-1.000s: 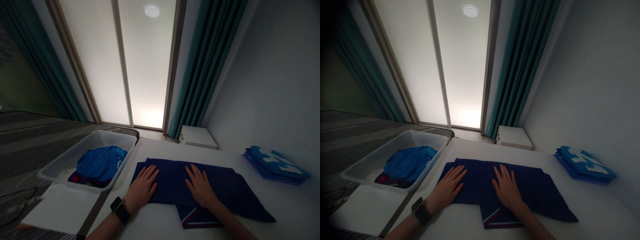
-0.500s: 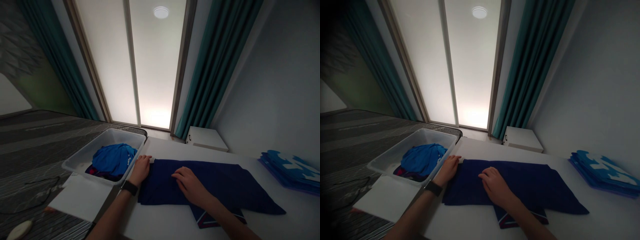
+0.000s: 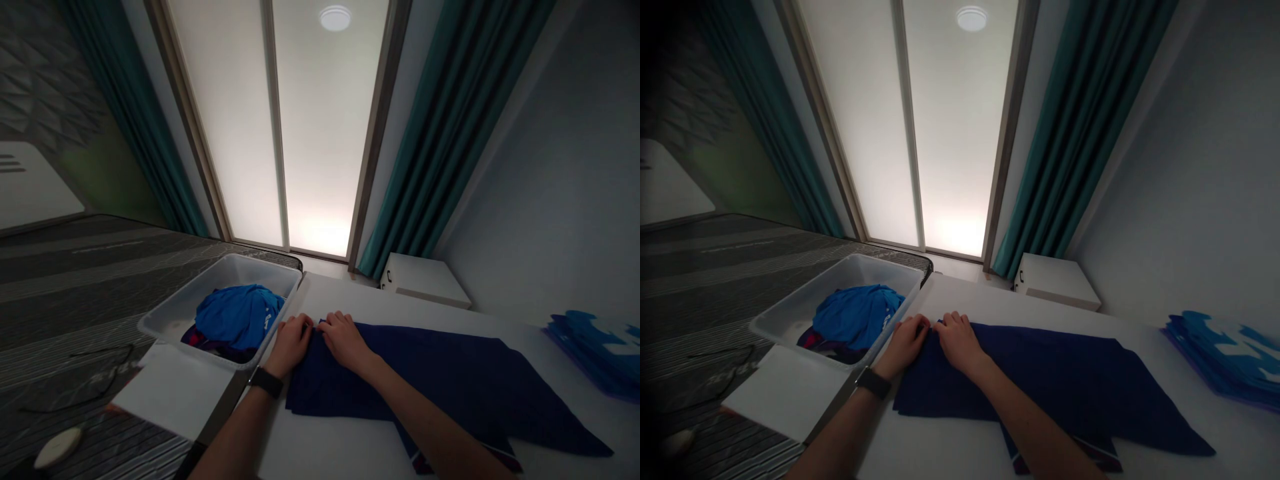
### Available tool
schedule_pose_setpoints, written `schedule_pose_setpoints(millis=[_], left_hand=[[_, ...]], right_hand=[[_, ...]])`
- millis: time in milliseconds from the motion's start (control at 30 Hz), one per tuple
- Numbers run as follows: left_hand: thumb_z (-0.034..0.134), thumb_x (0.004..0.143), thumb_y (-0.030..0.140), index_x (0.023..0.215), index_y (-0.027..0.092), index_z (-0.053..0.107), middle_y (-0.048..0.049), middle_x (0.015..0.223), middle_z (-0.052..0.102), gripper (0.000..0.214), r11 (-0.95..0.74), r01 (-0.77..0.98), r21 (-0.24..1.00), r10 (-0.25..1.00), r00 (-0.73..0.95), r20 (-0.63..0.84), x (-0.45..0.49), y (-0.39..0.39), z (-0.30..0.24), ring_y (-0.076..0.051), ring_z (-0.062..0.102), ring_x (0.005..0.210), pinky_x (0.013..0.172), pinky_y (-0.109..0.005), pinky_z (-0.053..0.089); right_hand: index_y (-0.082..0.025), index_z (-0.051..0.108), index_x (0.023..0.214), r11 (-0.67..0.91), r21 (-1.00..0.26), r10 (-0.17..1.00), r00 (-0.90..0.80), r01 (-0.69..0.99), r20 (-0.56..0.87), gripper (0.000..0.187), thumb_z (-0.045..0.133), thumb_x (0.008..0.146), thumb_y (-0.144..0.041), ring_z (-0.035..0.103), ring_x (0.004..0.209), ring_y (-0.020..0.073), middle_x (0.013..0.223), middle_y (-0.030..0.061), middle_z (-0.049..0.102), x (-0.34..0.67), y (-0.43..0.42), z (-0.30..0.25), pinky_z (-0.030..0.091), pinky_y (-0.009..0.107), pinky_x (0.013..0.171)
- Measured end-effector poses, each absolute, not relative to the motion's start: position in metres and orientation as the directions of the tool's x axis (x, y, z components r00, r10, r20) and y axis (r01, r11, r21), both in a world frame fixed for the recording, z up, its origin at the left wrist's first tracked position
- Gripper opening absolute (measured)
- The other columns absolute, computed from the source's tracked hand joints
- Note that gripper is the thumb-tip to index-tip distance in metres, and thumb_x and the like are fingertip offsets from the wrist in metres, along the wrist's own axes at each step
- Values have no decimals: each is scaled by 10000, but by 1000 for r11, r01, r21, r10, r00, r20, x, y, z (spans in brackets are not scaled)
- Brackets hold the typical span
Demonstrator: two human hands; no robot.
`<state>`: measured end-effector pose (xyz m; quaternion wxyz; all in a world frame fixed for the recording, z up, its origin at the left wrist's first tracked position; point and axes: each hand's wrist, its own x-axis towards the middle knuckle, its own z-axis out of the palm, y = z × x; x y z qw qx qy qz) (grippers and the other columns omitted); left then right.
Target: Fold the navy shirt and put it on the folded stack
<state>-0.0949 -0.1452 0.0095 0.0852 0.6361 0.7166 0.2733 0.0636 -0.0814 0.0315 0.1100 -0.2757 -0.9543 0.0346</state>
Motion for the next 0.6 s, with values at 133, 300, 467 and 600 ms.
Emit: schedule_pose_setpoints(millis=[133,300,467,600], left_hand=[[401,921,177,929,209,582,-49,925,687,184,28,849,528,952,-184,246,-95,-144,8,-225,618,934,833,-380,392],[396,926,185,925,202,579,-49,900,685,184,15,809,588,942,-208,262,-98,-139,1,-218,630,887,813,-367,419],[418,903,177,916,197,594,-51,888,678,178,2,776,631,932,-230,279,-101,-135,-1,-214,627,887,807,-356,457],[414,891,181,849,185,617,-63,882,647,207,-12,783,622,907,-253,337,-100,-139,6,-206,610,890,825,-353,469]], right_hand=[[-219,611,998,851,-213,523,-811,481,261,207,434,952,-123,508,960,208,981,54,607,69,-81,21,351,338,837],[-211,587,1005,865,-318,483,-814,388,322,205,414,956,-111,525,970,195,988,43,631,75,-84,19,365,330,855],[-201,534,1172,851,-370,491,-816,373,305,283,480,909,-113,534,1040,205,1114,68,625,82,-86,23,391,359,911],[-204,573,1126,838,-381,514,-799,389,314,265,471,905,-99,531,1094,200,1153,70,622,102,-87,28,392,375,966]])
